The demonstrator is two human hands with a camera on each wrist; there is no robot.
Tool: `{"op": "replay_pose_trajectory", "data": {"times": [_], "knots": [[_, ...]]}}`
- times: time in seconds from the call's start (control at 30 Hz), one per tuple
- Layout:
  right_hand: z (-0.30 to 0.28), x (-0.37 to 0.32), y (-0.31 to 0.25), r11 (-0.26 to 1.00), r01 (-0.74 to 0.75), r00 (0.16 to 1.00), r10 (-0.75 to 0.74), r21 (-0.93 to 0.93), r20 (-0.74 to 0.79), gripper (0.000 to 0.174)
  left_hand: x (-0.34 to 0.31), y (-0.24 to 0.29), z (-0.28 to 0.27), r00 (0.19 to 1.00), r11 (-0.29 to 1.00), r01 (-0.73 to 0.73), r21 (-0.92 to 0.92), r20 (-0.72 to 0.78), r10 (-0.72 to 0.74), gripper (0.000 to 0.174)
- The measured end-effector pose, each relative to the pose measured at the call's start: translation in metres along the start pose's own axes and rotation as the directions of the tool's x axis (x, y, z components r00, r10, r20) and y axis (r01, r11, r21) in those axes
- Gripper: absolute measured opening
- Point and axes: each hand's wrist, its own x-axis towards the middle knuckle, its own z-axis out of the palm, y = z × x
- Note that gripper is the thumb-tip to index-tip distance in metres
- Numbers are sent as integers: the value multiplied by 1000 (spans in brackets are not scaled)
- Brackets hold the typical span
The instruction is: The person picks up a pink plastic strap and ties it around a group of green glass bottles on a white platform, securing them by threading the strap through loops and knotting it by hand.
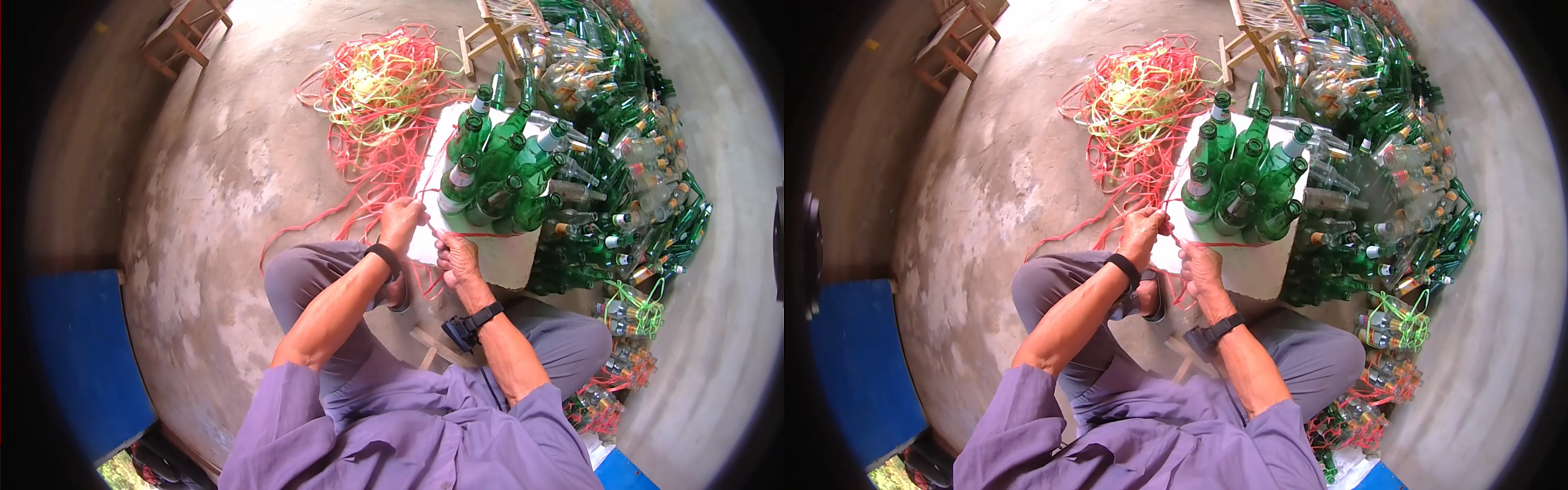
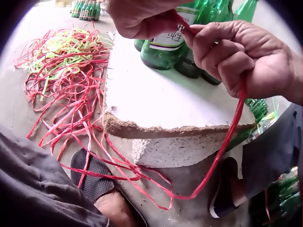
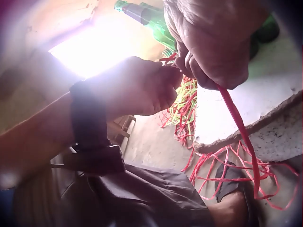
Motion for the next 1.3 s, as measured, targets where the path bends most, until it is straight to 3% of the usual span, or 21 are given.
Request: {"op": "replay_pose_trajectory", "data": {"times": [0.07,0.17,0.27,0.47,0.7,0.9,0.97,1.1,1.17,1.3], "knots": [[2,1,-2,1000,-12,1000,12,4,-2,17,11,-8,0,1000,998,-12,-56,-18,11,22],[3,0,-5,1000,-26,999,26,4,-41,17,16,-12,-3,1000,998,-2,59,-18,3,15],[2,2,-6,1000,-19,999,19,-1,-43,18,16,-13,-3,998,999,-41,-30,-57,39,13],[-10,8,-4,997,-41,999,41,71,1,16,10,11,-8,991,981,113,-161,-59,-124,11],[-24,9,-11,997,-67,994,69,24,-91,20,51,-4,7,924,807,356,-472,48,-380,6],[-48,14,-21,999,-15,988,21,39,-155,22,86,-10,9,940,840,322,-437,39,-340,9],[-47,3,-35,997,55,986,-64,-61,-153,12,91,-7,16,942,832,307,-462,23,-335,9],[-43,1,-42,995,67,977,-80,-71,-196,14,102,-11,23,929,812,332,-481,18,-369,8],[-49,1,-44,978,52,989,-79,-204,-125,12,100,-18,17,925,807,346,-479,29,-380,9],[-46,3,-47,965,55,976,-106,-257,-192,7,111,-31,16,944,824,314,-471,59,-326,8]]}}
